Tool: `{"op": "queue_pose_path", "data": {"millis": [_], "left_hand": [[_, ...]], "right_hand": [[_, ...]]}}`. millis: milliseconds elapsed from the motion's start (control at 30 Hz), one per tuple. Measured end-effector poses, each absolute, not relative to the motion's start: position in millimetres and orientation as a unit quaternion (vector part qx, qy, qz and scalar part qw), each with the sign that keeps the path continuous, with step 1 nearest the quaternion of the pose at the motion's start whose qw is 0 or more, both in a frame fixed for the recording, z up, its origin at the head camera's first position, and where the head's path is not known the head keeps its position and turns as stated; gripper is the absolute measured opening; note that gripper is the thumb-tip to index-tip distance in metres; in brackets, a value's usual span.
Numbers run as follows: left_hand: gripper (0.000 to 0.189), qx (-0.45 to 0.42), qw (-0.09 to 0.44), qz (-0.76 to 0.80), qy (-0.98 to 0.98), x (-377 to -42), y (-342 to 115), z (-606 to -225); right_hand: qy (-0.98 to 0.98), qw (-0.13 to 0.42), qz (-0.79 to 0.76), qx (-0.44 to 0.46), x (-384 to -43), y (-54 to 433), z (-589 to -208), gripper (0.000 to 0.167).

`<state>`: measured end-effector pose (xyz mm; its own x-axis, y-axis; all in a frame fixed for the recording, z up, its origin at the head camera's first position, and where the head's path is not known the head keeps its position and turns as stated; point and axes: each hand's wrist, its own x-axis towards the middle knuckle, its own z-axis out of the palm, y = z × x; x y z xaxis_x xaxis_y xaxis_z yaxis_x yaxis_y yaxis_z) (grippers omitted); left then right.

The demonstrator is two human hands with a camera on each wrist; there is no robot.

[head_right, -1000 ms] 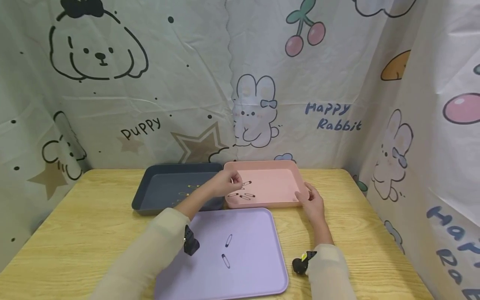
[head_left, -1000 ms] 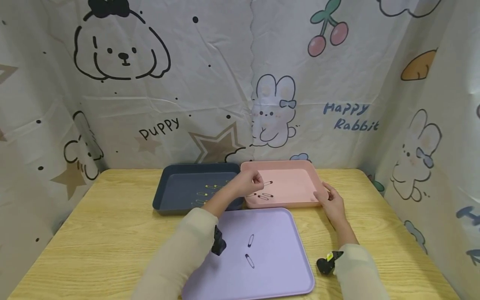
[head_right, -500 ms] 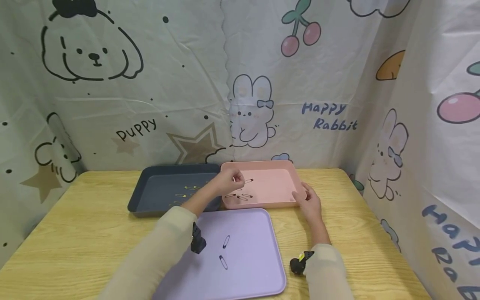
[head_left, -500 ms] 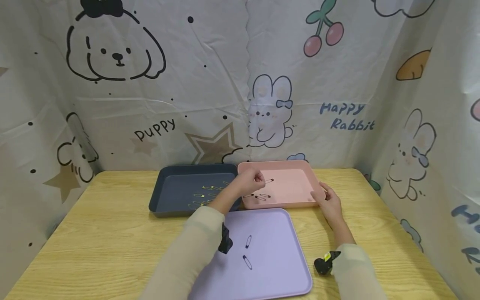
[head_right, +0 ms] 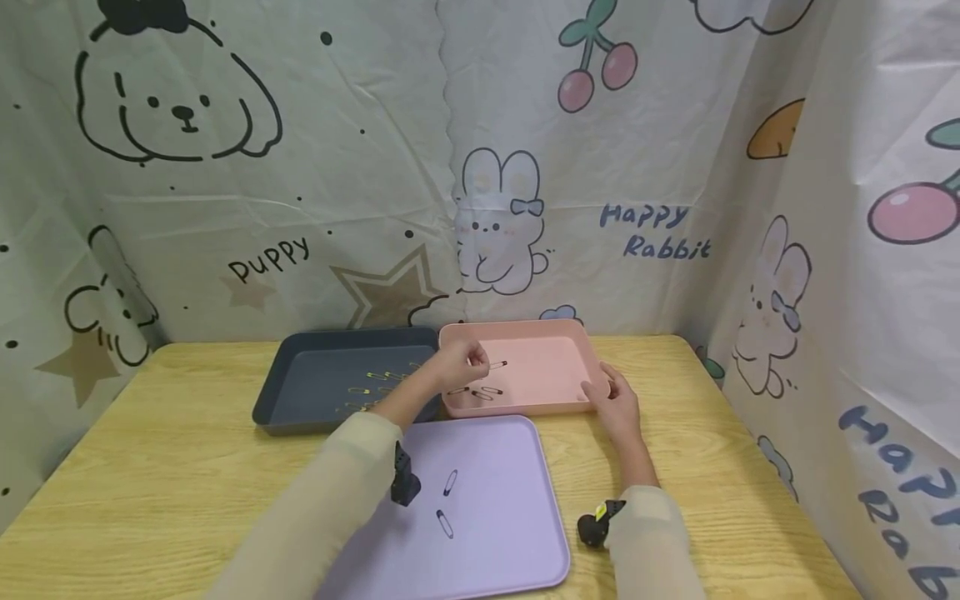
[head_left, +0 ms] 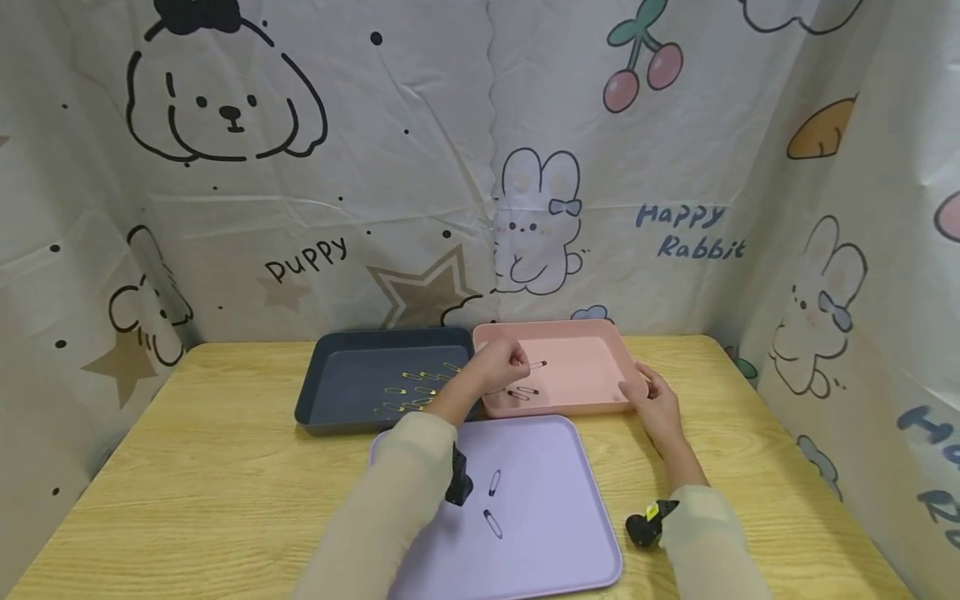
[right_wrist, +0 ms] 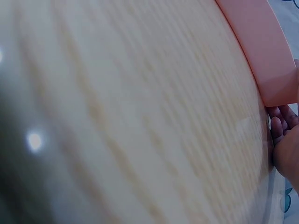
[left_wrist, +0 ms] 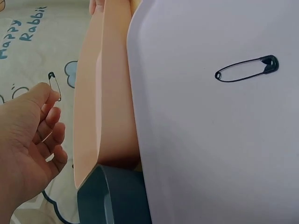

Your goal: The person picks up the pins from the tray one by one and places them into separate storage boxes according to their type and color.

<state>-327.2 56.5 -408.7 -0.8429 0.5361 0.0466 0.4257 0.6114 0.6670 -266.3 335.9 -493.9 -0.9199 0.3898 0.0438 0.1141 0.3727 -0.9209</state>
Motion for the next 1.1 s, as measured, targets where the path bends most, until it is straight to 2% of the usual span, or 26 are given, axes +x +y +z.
{"op": "queue_pose_path", "data": {"millis": [267,533,1100], "left_hand": [[0.007,0.259,0.08,0.338,0.901,-329.3,65.5,-411.2],[0.019,0.213,0.089,0.344,0.91,-328.1,65.3,-411.2],[0.02,0.235,0.073,0.317,0.916,-328.8,36.9,-420.6]], "right_hand": [[-0.816,0.126,0.544,-0.146,-265.6,335.6,-491.4,0.062],[-0.818,0.117,0.545,-0.145,-266.1,337.7,-492.7,0.062],[-0.824,0.117,0.534,-0.15,-265.4,337.1,-492.0,0.061]]}}
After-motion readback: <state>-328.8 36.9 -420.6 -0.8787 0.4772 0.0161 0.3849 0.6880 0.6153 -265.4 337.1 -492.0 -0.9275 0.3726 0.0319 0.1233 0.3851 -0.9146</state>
